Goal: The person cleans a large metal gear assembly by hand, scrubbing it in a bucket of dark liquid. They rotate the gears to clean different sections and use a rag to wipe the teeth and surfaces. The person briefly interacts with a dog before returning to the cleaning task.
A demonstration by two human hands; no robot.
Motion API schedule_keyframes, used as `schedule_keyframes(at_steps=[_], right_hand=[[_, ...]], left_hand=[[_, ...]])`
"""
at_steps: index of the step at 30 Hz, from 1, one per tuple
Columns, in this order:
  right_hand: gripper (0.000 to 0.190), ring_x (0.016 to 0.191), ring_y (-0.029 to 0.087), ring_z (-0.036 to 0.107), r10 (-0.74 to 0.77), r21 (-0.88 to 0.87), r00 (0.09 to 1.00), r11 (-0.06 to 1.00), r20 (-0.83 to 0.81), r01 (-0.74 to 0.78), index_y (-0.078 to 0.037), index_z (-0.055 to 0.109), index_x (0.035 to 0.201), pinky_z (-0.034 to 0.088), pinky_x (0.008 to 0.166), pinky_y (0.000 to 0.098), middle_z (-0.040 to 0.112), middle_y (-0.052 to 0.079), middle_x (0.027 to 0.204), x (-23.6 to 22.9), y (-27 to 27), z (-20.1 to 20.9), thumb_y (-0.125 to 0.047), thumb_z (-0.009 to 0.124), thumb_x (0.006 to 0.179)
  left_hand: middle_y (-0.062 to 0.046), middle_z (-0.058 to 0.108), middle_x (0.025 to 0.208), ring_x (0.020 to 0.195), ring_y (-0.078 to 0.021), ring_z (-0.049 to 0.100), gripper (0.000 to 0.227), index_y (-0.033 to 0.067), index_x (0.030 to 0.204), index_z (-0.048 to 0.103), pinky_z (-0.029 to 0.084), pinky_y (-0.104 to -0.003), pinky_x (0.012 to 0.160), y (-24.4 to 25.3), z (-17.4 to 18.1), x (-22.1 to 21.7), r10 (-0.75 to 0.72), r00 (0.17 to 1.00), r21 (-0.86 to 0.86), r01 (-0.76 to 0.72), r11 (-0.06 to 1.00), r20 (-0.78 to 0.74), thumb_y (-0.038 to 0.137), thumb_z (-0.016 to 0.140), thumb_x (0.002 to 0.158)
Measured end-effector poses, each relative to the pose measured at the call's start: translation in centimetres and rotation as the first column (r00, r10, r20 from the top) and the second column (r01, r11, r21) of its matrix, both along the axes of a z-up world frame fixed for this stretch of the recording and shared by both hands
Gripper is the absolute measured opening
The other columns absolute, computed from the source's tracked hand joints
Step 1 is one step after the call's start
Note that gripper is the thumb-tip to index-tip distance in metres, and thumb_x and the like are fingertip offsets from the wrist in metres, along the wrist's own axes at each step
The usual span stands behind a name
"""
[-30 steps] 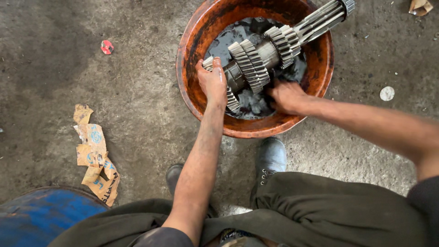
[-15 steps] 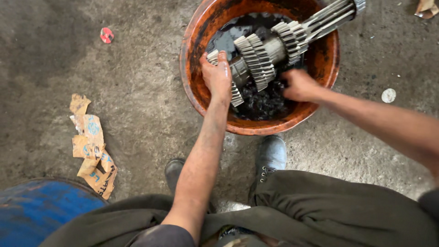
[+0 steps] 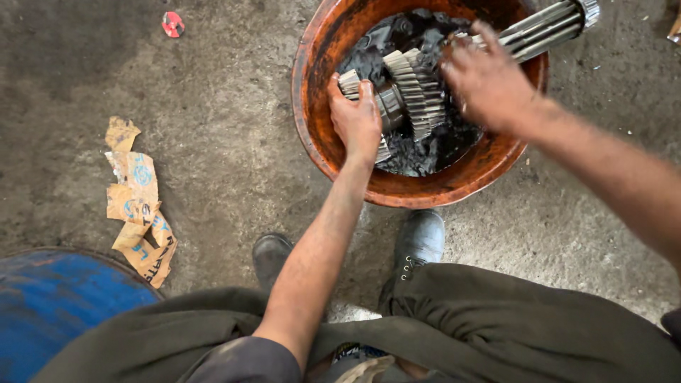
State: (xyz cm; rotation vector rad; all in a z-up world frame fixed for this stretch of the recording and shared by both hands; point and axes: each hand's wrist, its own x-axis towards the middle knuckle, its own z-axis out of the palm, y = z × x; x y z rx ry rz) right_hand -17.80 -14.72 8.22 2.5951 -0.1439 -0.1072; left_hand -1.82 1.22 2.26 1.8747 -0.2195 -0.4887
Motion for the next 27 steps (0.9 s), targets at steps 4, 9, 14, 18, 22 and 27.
schedule_keyframes(at_steps=[4,9,14,18,22,27], right_hand=[[0.034,0.134,0.028,0.057,-0.194,0.347,0.957,0.901,-0.218,0.262,-0.013,0.069,0.12,0.018,0.126,0.0597,0.07,0.011,0.122,3.3,-3.5,-0.7,-0.037,0.056,0.101],[0.023,0.117,0.03,0.067,-0.23,0.551,0.901,0.727,-0.367,0.41,-0.009,0.072,0.108,0.02,0.13,0.0616,0.074,0.015,0.109,5.2,-4.2,-0.5,-0.023,0.055,0.106],[0.035,0.123,0.026,0.065,-0.018,0.371,0.979,0.927,0.205,-0.06,-0.007,0.072,0.113,0.033,0.118,0.0457,0.071,0.017,0.127,0.0,-1.5,-0.1,-0.022,0.066,0.082],[0.023,0.137,0.024,0.062,-0.071,0.499,0.987,0.866,0.145,-0.011,-0.003,0.07,0.117,0.041,0.129,0.04,0.07,0.015,0.14,-4.0,1.6,-0.1,-0.003,0.067,0.094],[0.024,0.111,0.024,0.067,-0.196,0.498,0.958,0.822,-0.211,0.278,-0.009,0.073,0.113,0.053,0.105,0.0423,0.074,0.011,0.117,-5.9,4.7,-0.6,-0.013,0.072,0.09],[0.033,0.085,0.028,0.07,-0.489,0.647,0.839,0.564,-0.239,0.513,-0.012,0.069,0.131,0.06,0.075,0.0442,0.074,0.016,0.109,-6.0,5.1,-2.6,-0.025,0.063,0.101]], left_hand=[[-0.026,0.063,0.133,0.121,-0.0403,0.062,0.064,0.0004,0.144,0.05,0.045,-0.046,0.104,0.3,-0.1,-0.8,0.014,0.998,0.026,-0.015,1.0,0.06,0.03,0.07,0.091],[-0.025,0.064,0.134,0.123,-0.0384,0.062,0.061,-0.0004,0.144,0.049,0.046,-0.044,0.106,0.6,0.5,-1.7,0.013,0.998,-0.04,-0.011,0.999,0.067,0.029,0.067,0.094],[-0.024,0.064,0.131,0.12,-0.0372,0.063,0.062,-0.0018,0.144,0.048,0.046,-0.043,0.105,-0.4,-0.8,0.2,-0.02,1.0,0.005,0.02,1.0,0.002,0.029,0.067,0.094],[-0.024,0.066,0.125,0.116,-0.0356,0.064,0.064,-0.0036,0.142,0.048,0.047,-0.042,0.103,-3.5,-3.6,3.9,-0.056,0.986,0.116,0.076,0.99,-0.16,0.028,0.069,0.09],[-0.03,0.077,0.112,0.108,-0.0379,0.073,0.069,-0.0139,0.139,0.046,0.054,-0.047,0.099,-6.6,-5.3,7.6,-0.081,0.843,-0.021,0.082,0.996,-0.532,0.02,0.069,0.084],[-0.035,0.047,0.143,0.129,-0.0407,0.049,0.08,-0.0134,0.149,0.035,0.04,-0.052,0.107,-4.4,-4.1,8.7,-0.318,0.74,-0.32,0.146,0.936,-0.593,0.028,0.067,0.089]])
